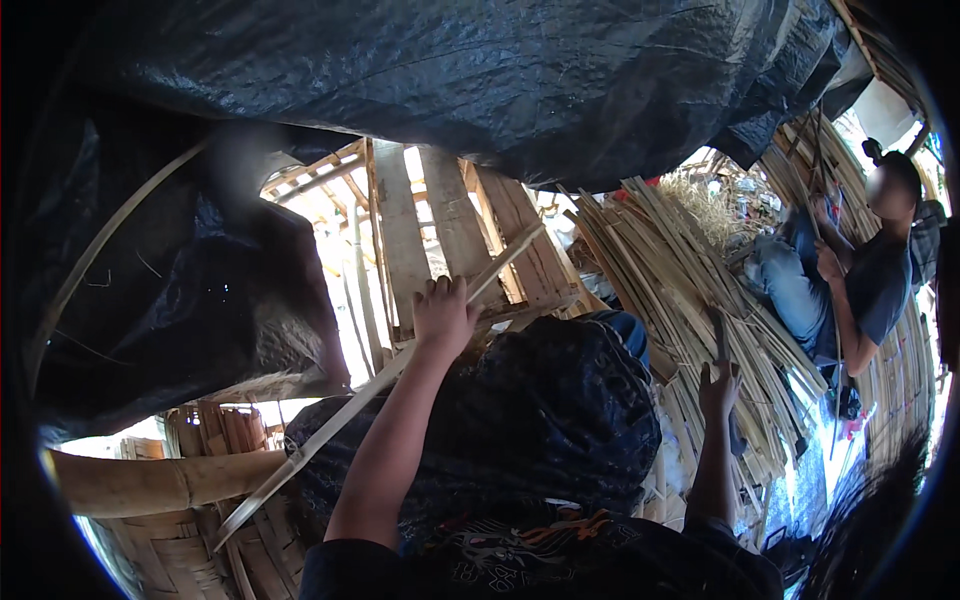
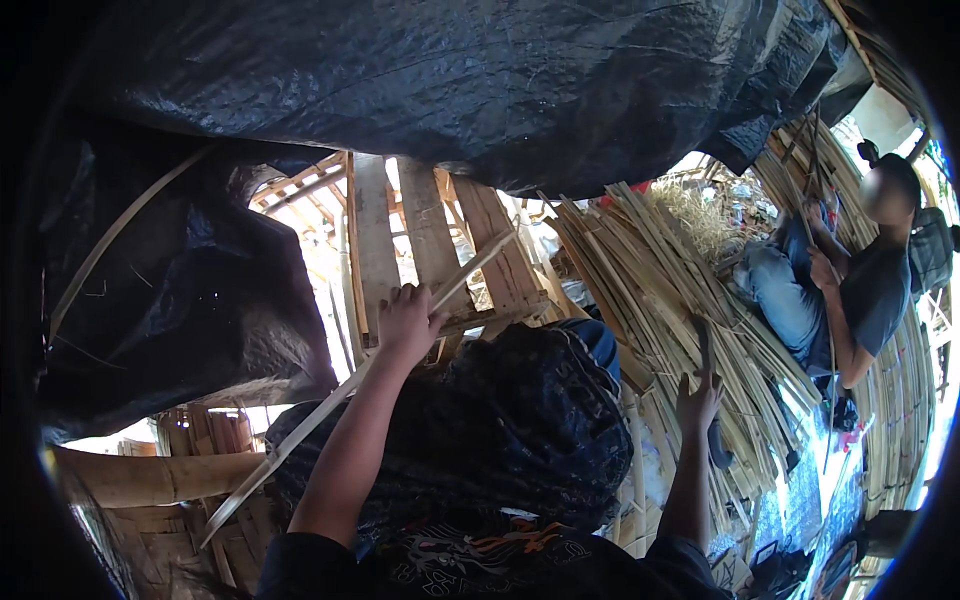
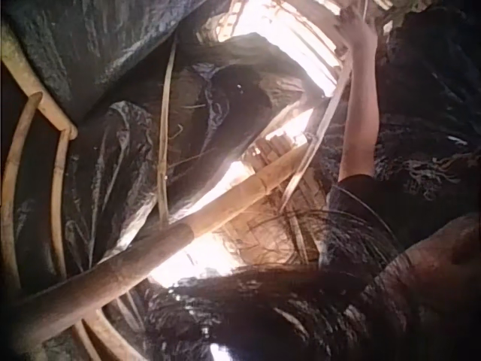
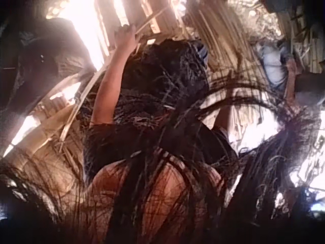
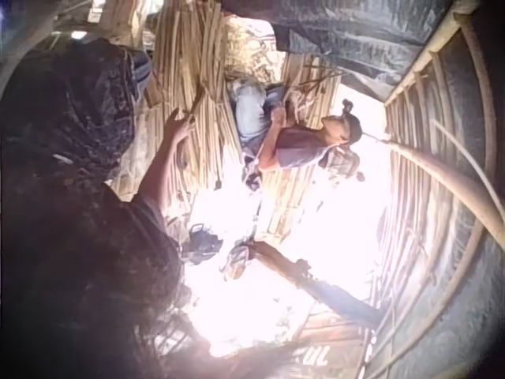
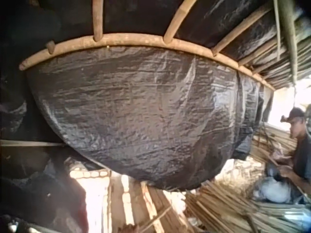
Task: Shaving and smoothing a thin strip of wood or bamboo using a small utility knife.
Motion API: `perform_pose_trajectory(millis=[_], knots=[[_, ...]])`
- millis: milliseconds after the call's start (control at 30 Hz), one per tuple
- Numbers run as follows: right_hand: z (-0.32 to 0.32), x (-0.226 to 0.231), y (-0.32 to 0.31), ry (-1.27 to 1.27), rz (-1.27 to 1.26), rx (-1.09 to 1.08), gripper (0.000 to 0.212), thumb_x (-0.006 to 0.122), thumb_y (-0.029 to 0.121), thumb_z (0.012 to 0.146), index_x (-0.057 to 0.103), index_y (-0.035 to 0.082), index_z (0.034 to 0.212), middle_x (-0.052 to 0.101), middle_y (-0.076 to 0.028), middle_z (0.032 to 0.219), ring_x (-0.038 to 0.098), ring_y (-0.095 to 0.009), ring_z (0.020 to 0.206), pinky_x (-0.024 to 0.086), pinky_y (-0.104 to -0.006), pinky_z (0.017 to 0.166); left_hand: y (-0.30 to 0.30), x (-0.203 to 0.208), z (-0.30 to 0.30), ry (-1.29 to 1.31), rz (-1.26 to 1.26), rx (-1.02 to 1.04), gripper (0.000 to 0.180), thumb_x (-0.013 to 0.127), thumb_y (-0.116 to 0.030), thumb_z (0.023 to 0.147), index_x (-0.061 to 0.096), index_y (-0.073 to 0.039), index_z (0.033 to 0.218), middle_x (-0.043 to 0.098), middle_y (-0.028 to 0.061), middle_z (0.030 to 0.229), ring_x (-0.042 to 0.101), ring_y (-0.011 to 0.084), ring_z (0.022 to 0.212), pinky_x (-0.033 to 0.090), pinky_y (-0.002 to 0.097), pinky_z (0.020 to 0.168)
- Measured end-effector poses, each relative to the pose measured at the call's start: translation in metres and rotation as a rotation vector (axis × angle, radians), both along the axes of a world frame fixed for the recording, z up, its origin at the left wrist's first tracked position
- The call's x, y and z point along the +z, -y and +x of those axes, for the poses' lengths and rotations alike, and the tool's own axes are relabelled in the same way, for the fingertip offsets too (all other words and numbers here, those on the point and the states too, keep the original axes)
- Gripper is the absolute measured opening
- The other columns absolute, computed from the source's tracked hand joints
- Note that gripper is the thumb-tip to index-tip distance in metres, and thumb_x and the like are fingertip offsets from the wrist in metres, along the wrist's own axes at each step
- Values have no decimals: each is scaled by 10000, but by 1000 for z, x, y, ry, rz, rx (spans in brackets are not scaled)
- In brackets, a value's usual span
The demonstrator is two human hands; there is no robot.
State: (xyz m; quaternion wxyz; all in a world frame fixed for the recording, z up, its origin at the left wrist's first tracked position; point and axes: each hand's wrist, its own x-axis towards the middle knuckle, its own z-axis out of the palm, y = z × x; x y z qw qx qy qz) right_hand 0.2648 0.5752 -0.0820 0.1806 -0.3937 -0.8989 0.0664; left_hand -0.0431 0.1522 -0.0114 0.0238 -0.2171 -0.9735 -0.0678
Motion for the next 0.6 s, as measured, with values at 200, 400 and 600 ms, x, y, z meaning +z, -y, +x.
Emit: perform_pose_trajectory(millis=[200, 400, 600], knots=[[-55, 30, 17, -134, 98, 212, 248, 653, 256, 879, 592, 76, 1037, 570, -163, 1094, 507, -380, 1086, 391, -514, 959, 68, 37, 68, -139, 312, 40, 480, 755, -357, 799, 574, -87, 1153, 585, 110, 1159, 535, 313, 1134, 402, 487, 948], [-55, 14, -58, -3, 54, 55, 335, 645, 303, 896, 575, 68, 1123, 549, -205, 1135, 504, -402, 1115, 419, -547, 929, 202, 65, 147, -237, 256, 354, 420, 732, -264, 807, 590, -68, 1150, 570, 143, 1166, 521, 341, 1125, 381, 501, 965], [-32, 21, -127, 45, 81, -205, 364, 614, 348, 897, 578, 55, 1110, 568, -195, 1092, 588, -396, 971, 478, -523, 820, 282, 73, 190, -346, 198, 495, 287, 690, -94, 816, 595, -28, 1079, 580, 164, 1169, 522, 362, 1136, 400, 490, 977]])
